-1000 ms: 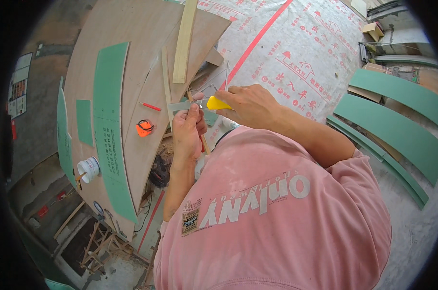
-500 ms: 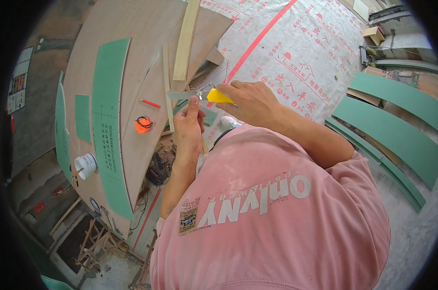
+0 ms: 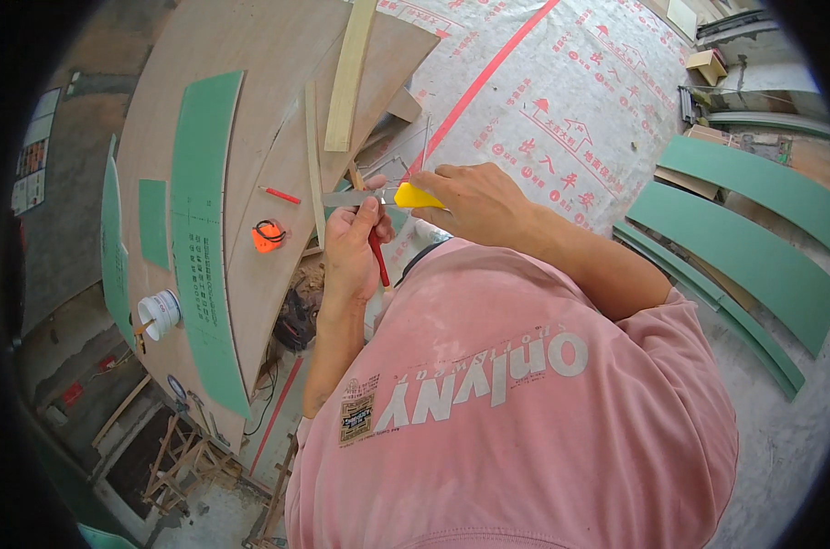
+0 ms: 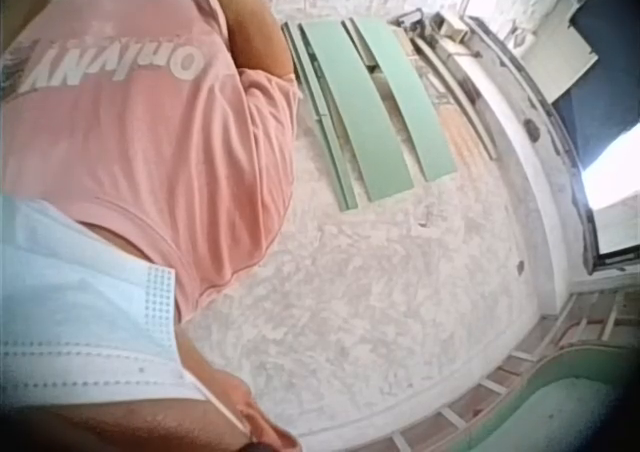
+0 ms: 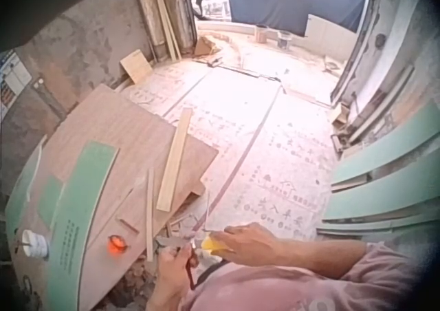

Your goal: Measuring wooden strips and cutting them using a miter saw and utility knife.

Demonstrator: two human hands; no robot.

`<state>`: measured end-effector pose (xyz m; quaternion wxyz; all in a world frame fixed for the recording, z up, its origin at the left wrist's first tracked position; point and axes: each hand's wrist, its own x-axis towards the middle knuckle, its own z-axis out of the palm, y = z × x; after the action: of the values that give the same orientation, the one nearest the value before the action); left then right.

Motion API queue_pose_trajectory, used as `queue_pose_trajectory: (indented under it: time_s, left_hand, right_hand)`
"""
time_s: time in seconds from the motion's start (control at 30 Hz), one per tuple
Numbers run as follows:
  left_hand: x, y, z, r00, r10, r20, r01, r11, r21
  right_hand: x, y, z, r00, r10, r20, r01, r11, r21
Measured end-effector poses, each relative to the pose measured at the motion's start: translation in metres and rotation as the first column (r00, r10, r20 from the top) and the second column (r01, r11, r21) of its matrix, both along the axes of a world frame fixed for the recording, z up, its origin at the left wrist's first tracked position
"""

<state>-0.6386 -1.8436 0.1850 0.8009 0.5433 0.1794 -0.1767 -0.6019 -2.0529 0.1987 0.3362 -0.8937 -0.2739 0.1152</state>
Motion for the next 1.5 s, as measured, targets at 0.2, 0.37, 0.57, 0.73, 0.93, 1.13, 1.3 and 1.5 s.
queue_pose_trajectory:
  time_s: [0.2, 0.37, 0.57, 0.73, 0.93, 1.13, 1.3, 1.5]
  left_hand:
    - [-0.001, -0.003, 0.01, 0.998, 0.03, -0.057, -0.035, 0.995, -0.089]
    - [-0.004, 0.001, 0.001, 0.998, 0.005, -0.069, 0.0, 0.997, 0.075]
    - [-0.001, -0.005, 0.008, 0.996, 0.05, -0.075, -0.033, 0.977, 0.211]
    - [-0.001, -0.003, 0.005, 0.994, 0.031, -0.101, -0.005, 0.967, 0.255]
    - [-0.002, -0.002, 0.003, 0.992, 0.037, -0.117, -0.002, 0.957, 0.29]
    - [-0.001, 0.009, -0.004, 0.996, -0.058, -0.067, 0.056, 0.998, -0.031]
    - [0.001, 0.001, 0.007, 1.0, -0.005, 0.005, 0.005, 0.998, -0.059]
    - [0.002, 0.005, 0.008, 0.998, -0.026, -0.063, 0.015, 0.986, -0.167]
  right_hand:
    - [0.0, -0.001, 0.0, 0.997, 0.019, -0.081, -0.022, 0.999, -0.032]
    - [0.0, 0.0, -0.002, 0.999, 0.017, -0.037, -0.018, 1.0, -0.02]
    - [0.0, -0.001, -0.001, 1.0, -0.013, -0.016, 0.013, 1.0, -0.006]
    - [0.001, -0.001, 0.002, 0.999, -0.032, -0.003, 0.032, 0.999, 0.002]
    - [0.001, 0.0, 0.001, 0.997, -0.071, 0.014, 0.07, 0.997, 0.035]
    - [0.003, -0.002, 0.001, 1.0, 0.005, -0.014, -0.005, 1.0, 0.028]
    - [0.005, -0.002, 0.002, 0.996, 0.047, -0.079, -0.046, 0.999, 0.018]
    - [0.004, -0.002, 0.0, 0.997, 0.053, -0.049, -0.052, 0.998, 0.026]
